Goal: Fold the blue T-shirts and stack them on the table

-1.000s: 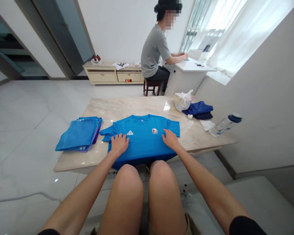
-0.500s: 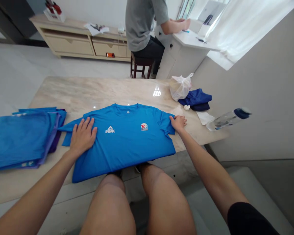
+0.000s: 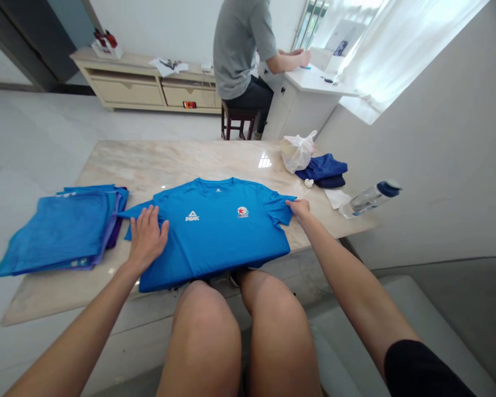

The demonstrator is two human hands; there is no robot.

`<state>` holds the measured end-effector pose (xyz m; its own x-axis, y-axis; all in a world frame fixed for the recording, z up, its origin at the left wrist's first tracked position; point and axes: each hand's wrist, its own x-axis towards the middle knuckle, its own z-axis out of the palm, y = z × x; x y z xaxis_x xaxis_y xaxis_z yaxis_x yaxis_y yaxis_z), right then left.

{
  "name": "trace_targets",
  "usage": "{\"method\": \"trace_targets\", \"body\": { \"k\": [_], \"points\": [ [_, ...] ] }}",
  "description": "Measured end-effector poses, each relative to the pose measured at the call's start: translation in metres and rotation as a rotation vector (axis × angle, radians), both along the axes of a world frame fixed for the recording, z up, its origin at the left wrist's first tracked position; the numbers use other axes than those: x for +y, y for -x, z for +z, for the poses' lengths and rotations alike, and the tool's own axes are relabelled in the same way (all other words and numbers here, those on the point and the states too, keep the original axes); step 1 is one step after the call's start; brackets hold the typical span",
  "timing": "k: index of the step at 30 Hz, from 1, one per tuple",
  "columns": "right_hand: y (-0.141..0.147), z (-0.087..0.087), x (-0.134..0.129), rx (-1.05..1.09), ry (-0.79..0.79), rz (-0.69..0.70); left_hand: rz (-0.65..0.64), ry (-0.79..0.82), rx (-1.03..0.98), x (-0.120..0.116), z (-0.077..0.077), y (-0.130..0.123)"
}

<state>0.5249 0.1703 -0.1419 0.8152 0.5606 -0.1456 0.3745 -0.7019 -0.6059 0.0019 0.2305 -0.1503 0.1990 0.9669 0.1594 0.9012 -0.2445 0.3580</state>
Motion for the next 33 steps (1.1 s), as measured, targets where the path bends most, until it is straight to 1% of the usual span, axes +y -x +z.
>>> {"method": "trace_targets", "body": {
  "k": [3,5,6,9,11,14,17,19,21,23,25,27,29,31,33],
  "points": [
    [0.019,0.019,-0.001,-0.066,-0.023,0.032,0.005,-0.004,-0.022,-0.024,-0.006,0.014],
    [0.032,0.034,-0.002,-0.18,0.006,0.113,0.026,-0.002,-0.033,-0.034,-0.013,0.021],
    [0.039,0.041,-0.001,-0.26,0.053,0.176,0.038,-0.005,-0.04,-0.037,-0.016,0.022],
    [0.062,0.06,0.004,-0.494,0.265,0.382,0.062,-0.021,-0.061,-0.039,-0.022,0.023],
    [0.079,0.07,0.013,-0.567,0.348,0.469,0.059,-0.027,-0.072,-0.037,-0.022,0.022],
    [0.111,0.081,0.031,-0.605,0.351,0.542,0.047,-0.029,-0.083,-0.036,-0.021,0.02],
    [0.142,0.085,0.05,-0.569,0.301,0.606,0.049,-0.034,-0.09,-0.037,-0.02,0.02],
    [0.157,0.083,0.061,-0.453,0.259,0.691,0.055,-0.037,-0.094,-0.037,-0.021,0.02],
    [0.16,0.08,0.068,-0.292,0.194,0.759,0.058,-0.036,-0.094,-0.037,-0.022,0.02],
    [0.152,0.076,0.071,-0.159,0.098,0.743,0.059,-0.035,-0.091,-0.037,-0.023,0.019],
    [0.136,0.072,0.069,-0.111,0.009,0.672,0.059,-0.032,-0.084,-0.037,-0.023,0.019],
    [0.12,0.064,0.06,-0.167,-0.035,0.615,0.057,-0.031,-0.074,-0.037,-0.022,0.019],
    [0.111,0.051,0.044,-0.299,-0.035,0.616,0.056,-0.032,-0.067,-0.037,-0.021,0.019],
    [0.115,0.031,0.027,-0.414,-0.006,0.7,0.055,-0.031,-0.061,-0.037,-0.02,0.018],
    [0.13,0.007,0.011,-0.463,0.026,0.843,0.054,-0.028,-0.048,-0.036,-0.02,0.019]
  ]
}}
